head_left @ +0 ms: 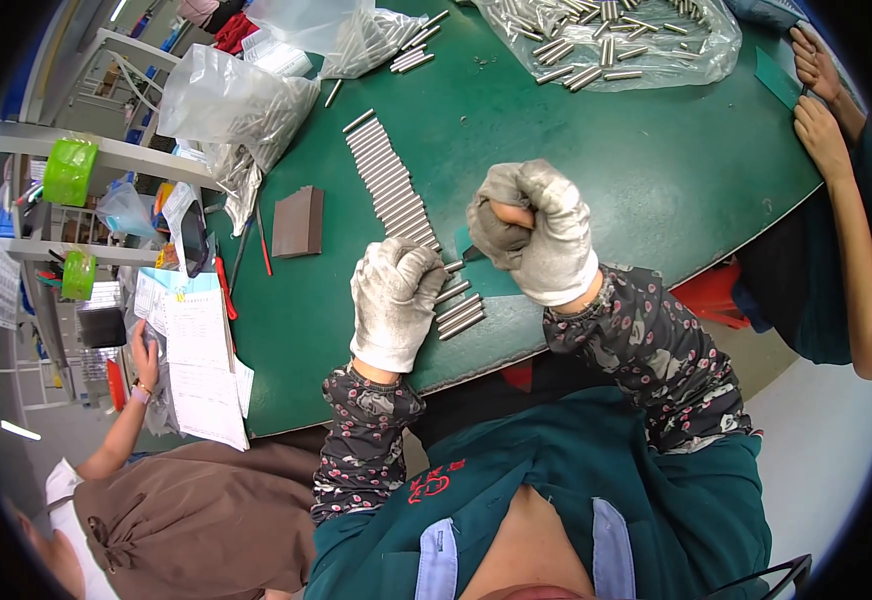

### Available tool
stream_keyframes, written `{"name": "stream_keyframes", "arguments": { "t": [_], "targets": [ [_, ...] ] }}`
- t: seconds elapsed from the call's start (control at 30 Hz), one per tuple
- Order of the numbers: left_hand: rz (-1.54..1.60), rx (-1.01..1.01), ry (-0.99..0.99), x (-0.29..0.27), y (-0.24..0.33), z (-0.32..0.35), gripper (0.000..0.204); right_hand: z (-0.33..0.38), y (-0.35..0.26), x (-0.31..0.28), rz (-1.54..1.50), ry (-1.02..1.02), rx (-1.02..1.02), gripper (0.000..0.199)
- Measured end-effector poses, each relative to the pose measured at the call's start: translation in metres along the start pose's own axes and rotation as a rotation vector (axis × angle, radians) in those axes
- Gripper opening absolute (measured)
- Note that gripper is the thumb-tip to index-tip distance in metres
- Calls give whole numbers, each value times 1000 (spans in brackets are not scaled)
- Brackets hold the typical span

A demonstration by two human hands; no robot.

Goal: Sorting small metal cylindrical pins and using a handheld tool to polish the ends.

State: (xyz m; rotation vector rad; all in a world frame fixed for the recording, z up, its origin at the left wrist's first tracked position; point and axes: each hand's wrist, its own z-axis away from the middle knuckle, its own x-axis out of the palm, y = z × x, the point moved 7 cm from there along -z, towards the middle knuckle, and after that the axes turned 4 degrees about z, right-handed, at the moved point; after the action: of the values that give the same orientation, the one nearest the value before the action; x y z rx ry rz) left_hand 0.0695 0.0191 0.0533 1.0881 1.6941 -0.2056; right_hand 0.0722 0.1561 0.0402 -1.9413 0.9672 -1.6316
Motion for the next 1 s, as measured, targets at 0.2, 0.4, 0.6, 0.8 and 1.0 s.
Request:
{"name": "stream_keyframes", "arguments": {
  "t": [0.2, 0.4, 0.6, 0.8, 1.0],
  "targets": [
    [9, -2, -1, 0, 0, -1, 17, 2, 4, 1, -83, -89, 11, 37],
    [16, -16, -9, -1, -1, 0, 16, 0, -2, 4, 8, -22, -15, 51],
    [18, -45, -26, 3, -5, 0, 16, 1, -1, 7, 57, -45, 18, 53],
    [1, -58, -47, 4, -3, -2, 17, 0, 6, 4, 98, 11, 125, 51],
    [56, -30, -15, 2, -2, -2, 17, -3, -2, -3, -66, -58, 37, 41]
  ]
}}
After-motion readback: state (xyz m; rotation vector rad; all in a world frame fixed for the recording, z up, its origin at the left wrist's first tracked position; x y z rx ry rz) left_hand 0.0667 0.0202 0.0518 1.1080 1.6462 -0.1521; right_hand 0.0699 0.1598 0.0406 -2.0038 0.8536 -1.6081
